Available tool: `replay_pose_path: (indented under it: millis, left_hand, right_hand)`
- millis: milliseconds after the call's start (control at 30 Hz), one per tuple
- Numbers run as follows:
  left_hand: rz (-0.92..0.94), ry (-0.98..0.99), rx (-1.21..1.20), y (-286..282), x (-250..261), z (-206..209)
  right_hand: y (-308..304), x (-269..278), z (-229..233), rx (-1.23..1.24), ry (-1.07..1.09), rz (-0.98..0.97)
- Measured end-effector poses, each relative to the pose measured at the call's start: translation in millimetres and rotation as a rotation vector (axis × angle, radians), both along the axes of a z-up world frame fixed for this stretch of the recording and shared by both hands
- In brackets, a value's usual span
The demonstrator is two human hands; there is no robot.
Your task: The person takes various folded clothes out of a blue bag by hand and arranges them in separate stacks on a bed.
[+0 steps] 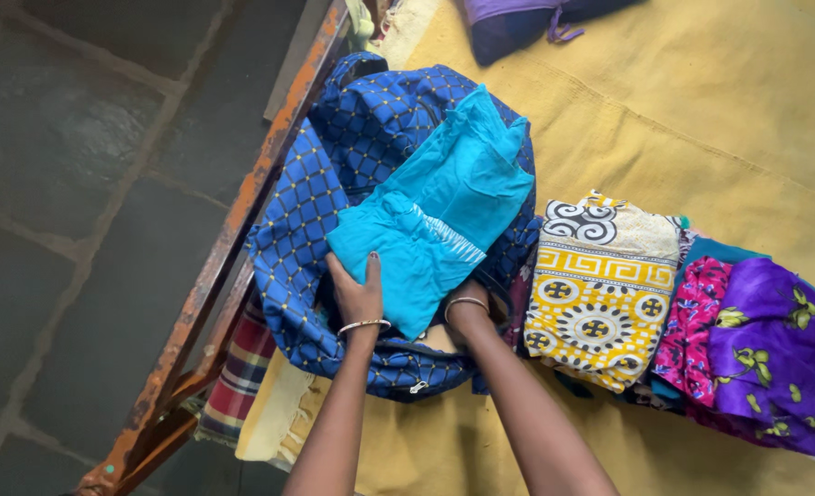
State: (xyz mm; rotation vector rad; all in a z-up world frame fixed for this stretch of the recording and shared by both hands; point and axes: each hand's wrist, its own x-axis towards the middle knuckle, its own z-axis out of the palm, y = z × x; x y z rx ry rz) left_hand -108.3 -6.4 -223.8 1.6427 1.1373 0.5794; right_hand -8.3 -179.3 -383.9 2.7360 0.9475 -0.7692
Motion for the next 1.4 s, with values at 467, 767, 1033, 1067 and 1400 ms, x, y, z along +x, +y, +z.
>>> replay_pose_path:
  millis: [467, 767, 1033, 1067, 1400]
  left_hand:
    - [-0.171, -0.234, -0.379, 6, 2, 13]
    - [-0.094, -0.407, -1.145, 5, -3, 48]
    - [-0.2, -1.02, -1.581, -21, -23, 9]
    - [-0.216, -1.035, -1.582, -23, -29, 11]
    - [-0.421, -1.029, -1.495, -22, -41, 58]
  right_hand:
    - [51, -50, 288, 0.629, 0.118, 0.143]
    - [34, -20, 256, 0.72, 0.056, -0.192]
    - [11, -83, 376, 0.932, 0.342, -0.084]
    - [10, -90, 384, 0.941, 0.416, -0.085]
    - [-30, -75, 371, 1.0, 0.829, -0.079]
